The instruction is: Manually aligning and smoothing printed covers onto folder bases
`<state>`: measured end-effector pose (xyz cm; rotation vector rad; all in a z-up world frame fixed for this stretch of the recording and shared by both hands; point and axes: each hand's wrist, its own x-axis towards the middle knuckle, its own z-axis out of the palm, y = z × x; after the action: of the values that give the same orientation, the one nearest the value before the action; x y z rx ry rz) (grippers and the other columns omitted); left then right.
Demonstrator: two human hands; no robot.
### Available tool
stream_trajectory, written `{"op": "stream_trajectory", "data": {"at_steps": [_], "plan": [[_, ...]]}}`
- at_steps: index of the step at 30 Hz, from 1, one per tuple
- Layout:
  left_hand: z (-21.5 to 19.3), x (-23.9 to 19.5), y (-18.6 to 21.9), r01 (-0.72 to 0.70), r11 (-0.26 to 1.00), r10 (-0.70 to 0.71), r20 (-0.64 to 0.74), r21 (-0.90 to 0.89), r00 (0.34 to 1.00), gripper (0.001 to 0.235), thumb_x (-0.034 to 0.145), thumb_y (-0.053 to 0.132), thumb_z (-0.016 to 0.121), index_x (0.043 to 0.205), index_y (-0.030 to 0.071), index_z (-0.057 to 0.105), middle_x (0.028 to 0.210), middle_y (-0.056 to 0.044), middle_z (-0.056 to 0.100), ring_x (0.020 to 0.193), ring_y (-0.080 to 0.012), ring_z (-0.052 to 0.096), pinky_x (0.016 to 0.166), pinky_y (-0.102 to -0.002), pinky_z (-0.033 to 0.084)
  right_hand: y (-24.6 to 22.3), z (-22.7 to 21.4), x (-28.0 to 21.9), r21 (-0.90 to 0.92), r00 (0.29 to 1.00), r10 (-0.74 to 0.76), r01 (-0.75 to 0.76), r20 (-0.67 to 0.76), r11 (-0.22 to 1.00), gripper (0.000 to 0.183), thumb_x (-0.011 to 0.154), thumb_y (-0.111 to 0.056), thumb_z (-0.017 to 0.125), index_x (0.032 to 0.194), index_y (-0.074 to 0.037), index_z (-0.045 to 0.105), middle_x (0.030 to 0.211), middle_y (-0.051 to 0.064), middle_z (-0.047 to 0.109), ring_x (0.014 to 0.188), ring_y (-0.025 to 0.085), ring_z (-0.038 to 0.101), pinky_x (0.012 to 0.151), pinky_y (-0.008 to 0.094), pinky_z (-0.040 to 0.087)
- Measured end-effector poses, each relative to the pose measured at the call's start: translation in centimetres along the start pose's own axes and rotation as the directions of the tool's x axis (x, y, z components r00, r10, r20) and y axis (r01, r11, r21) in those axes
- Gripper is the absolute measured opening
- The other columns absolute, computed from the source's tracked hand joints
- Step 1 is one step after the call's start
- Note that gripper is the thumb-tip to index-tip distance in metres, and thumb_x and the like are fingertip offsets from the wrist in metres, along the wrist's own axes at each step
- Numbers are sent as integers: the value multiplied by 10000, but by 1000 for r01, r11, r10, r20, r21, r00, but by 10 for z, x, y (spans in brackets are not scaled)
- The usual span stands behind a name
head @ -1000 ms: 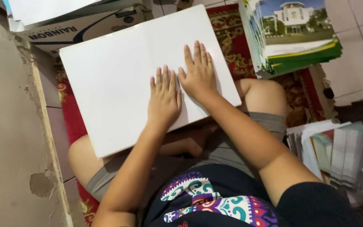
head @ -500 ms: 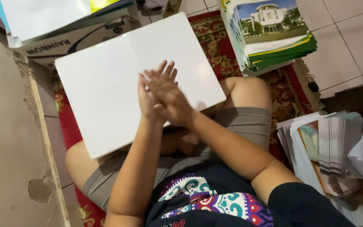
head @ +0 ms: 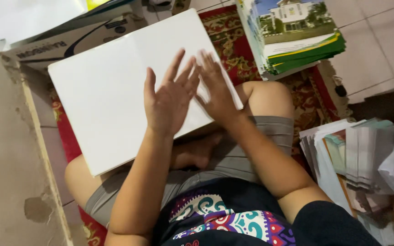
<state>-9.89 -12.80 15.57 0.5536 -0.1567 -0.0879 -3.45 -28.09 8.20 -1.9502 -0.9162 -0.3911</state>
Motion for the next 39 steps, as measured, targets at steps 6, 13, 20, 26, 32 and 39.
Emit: {"op": "stream_trajectory", "data": {"at_steps": [6,13,20,26,32,39], "plan": [[-48,31,32,-151,-107,447,183,983,876,232,1049,115,505,1212,29,644,1172,-126,689,1082,-264,677,956,-375,526,55,-77,-7,-389,960,201,-263,-193,883,232,1040,-21,572,1225,69,680,1395,265,569,1326,388,520,1123,461,485],[-141,35,0,-40,-25,580,47,999,813,246,1013,107,549,1244,70,627,841,-80,638,623,-216,606,561,-318,493,236,-116,-70,-627,926,242,-374,-289,683,203,841,-108,838,1013,-78,734,1014,22,638,970,252,703,858,342,553],[-147,37,4,-82,250,598,-87,965,797,180,1035,107,469,1119,54,619,672,-44,563,554,-134,551,544,-260,457,213,-111,-76,-665,947,108,-290,-302,689,429,688,-54,969,1010,5,692,1025,126,620,974,359,643,894,448,522],[-136,35,6,-67,262,584,-103,963,805,186,1040,110,455,1113,66,621,669,-37,574,528,-121,546,517,-235,437,219,-108,-79,-676,940,89,-301,-331,673,436,674,-58,985,1014,-16,716,1030,100,645,1022,320,622,924,424,510],[-131,35,6,-84,263,586,-90,961,805,193,1029,84,454,1103,49,628,659,-55,572,521,-135,557,521,-242,448,220,-108,-77,-645,940,91,-295,-330,705,255,764,12,899,934,-10,709,939,92,641,962,317,640,896,434,519],[-133,33,7,-84,242,593,-78,967,801,189,1015,72,463,1063,48,644,645,-65,575,525,-148,556,522,-259,452,260,-142,-56,-712,951,-117,-128,-285,691,182,1030,-39,762,900,-50,635,898,100,604,959,369,663,1047,502,443]]}}
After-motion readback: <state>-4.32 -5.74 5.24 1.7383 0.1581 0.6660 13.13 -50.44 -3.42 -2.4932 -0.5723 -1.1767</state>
